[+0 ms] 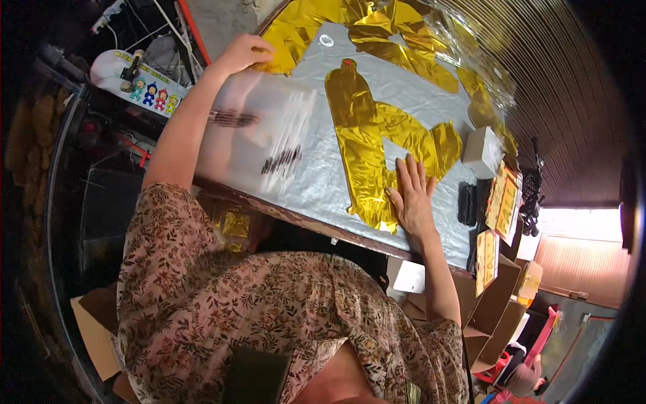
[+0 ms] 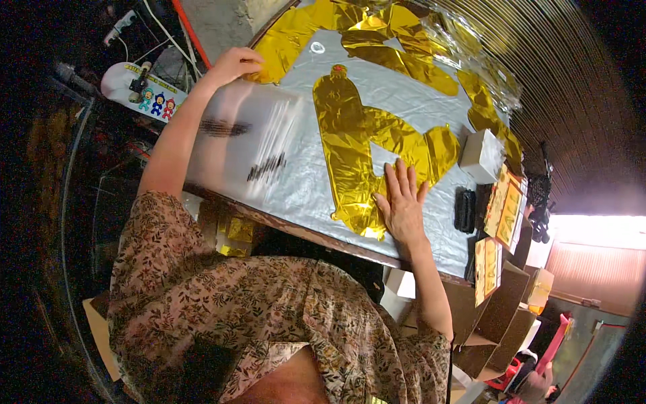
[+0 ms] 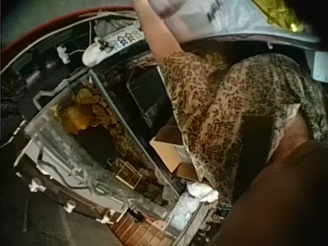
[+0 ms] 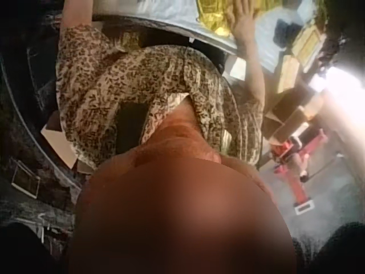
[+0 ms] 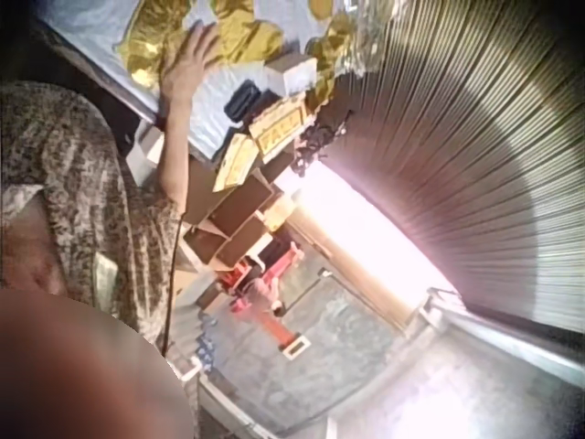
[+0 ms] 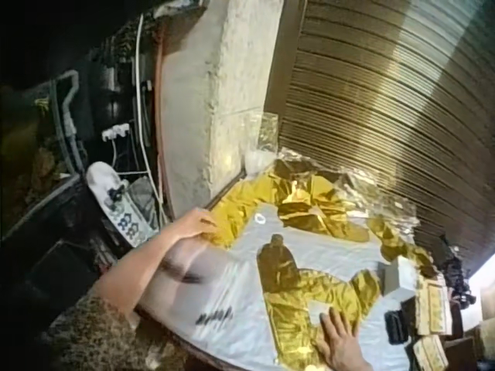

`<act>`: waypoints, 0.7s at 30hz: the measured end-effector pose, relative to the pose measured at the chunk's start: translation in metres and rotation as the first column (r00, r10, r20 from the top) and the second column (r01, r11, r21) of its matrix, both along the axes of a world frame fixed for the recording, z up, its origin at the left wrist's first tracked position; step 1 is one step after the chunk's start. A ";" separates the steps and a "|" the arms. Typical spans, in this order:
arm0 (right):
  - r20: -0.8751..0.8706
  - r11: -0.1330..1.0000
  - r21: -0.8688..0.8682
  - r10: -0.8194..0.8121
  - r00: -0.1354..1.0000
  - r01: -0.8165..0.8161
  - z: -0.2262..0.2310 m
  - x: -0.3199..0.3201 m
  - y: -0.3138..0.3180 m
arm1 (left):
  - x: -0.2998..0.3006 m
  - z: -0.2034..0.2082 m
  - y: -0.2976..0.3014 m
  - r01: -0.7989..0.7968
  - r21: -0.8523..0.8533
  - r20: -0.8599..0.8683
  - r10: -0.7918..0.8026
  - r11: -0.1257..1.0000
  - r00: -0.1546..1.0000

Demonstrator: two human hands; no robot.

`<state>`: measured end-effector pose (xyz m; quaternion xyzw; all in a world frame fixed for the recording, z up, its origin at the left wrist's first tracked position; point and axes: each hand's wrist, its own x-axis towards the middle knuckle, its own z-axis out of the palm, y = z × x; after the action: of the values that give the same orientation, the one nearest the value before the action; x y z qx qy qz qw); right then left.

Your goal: Folding and preparing gold foil balloons for packaging at a workstation.

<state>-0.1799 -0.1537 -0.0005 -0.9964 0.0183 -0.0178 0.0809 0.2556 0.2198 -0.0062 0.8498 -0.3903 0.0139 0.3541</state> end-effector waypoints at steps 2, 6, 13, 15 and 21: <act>-0.049 1.000 0.007 -0.023 0.999 0.023 0.006 0.003 -0.002 | 0.009 -0.009 -0.001 0.055 -0.046 -0.031 -0.057 0.997 0.998; 0.003 0.997 0.071 -0.037 0.999 0.036 0.021 0.028 -0.002 | 0.011 -0.018 -0.003 0.016 -0.106 -0.095 -0.026 0.994 0.995; 0.057 0.961 0.254 0.095 0.994 -0.106 0.034 0.113 0.017 | 0.020 -0.020 -0.008 0.011 0.006 -0.138 -0.010 1.000 0.990; 0.072 0.953 0.259 0.144 0.987 -0.158 0.031 0.140 0.027 | 0.019 -0.019 -0.014 -0.017 0.002 -0.170 0.017 1.000 0.985; 0.231 0.884 0.210 0.370 0.900 -0.417 0.027 0.227 0.056 | 0.033 -0.029 -0.012 -0.101 -0.013 -0.157 0.098 0.995 0.983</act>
<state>0.0475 -0.0982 0.0260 -0.9544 -0.1905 -0.0906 0.2111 0.2885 0.2079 -0.0348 0.8629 -0.3181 -0.0311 0.3915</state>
